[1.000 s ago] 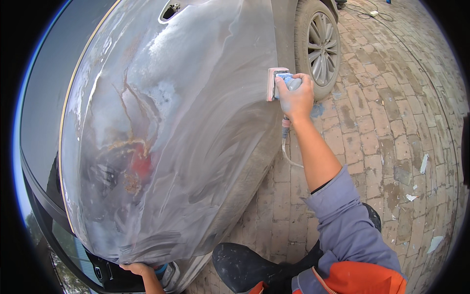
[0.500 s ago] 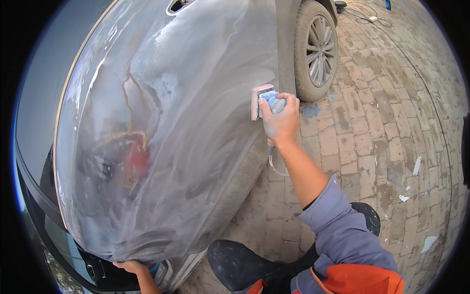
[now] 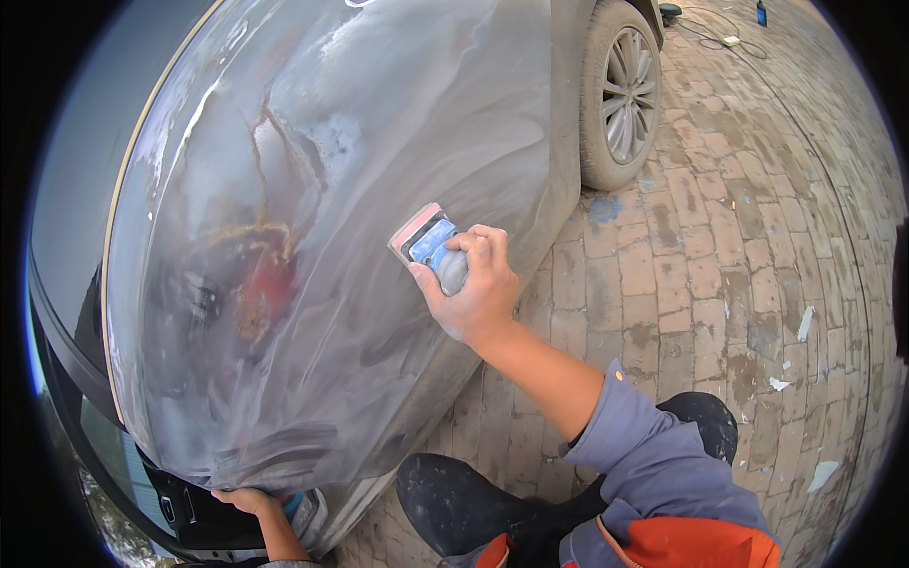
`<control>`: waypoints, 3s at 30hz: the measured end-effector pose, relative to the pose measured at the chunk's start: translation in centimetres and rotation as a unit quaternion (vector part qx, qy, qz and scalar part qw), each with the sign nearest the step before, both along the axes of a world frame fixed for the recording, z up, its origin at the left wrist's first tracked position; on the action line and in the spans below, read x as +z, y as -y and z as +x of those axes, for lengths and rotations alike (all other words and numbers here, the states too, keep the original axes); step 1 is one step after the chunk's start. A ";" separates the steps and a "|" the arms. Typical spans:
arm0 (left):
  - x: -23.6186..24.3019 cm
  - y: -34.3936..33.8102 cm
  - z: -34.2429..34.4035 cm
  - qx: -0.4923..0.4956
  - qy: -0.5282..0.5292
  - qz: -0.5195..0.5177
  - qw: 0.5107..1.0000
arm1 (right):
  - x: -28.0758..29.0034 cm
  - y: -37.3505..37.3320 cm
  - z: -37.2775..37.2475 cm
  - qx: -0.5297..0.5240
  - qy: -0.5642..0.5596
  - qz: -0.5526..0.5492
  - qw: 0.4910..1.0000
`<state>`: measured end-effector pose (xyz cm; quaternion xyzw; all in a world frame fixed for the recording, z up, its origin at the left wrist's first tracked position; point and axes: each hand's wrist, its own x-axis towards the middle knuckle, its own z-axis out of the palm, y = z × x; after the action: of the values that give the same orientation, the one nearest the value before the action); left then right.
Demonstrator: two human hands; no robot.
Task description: The person uses a handheld electric sander to sand the surface of a car door. They move the sander across the door panel, focusing on smoothing the surface around the handle and edges.
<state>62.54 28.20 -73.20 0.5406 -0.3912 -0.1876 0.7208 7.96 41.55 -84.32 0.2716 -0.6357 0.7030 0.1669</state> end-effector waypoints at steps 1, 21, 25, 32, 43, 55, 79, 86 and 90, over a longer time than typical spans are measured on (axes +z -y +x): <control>0.0 0.0 0.0 0.001 0.002 -0.001 1.000 | 0.1 -0.1 0.9 0.014 -0.009 -0.004 1.000; 0.5 -1.3 -1.3 -0.003 0.023 -0.002 1.000 | -0.8 0.2 12.2 0.062 -0.242 -0.052 0.967; 0.1 -1.2 -1.2 0.002 0.018 0.017 1.000 | -0.5 0.4 8.4 0.052 -0.183 -0.050 0.980; 0.1 -1.0 -0.9 0.005 0.011 0.002 1.000 | 0.4 0.5 0.7 -0.011 -0.024 -0.041 0.999; 0.6 -1.1 -1.8 -0.005 -0.011 0.012 1.000 | -1.5 0.2 -9.4 -0.071 0.197 0.015 0.978; 0.5 -0.3 -0.7 0.010 -0.006 0.004 1.000 | -7.4 0.0 -16.6 -0.117 0.310 0.052 0.942; 0.6 -1.6 -2.7 0.045 0.002 0.014 0.999 | -5.6 0.0 -4.0 -0.039 0.257 0.077 0.963; 0.5 -1.3 -2.0 0.014 0.008 0.003 1.000 | -4.3 0.7 0.6 -0.048 0.142 0.016 0.989; 0.7 -1.8 -3.3 -0.006 0.019 -0.022 1.000 | -4.2 0.8 3.2 -0.049 0.073 -0.005 0.996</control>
<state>59.29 30.02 -72.54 0.5260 -0.4121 -0.1727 0.7236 11.12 40.73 -88.52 0.1872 -0.6556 0.7147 0.1557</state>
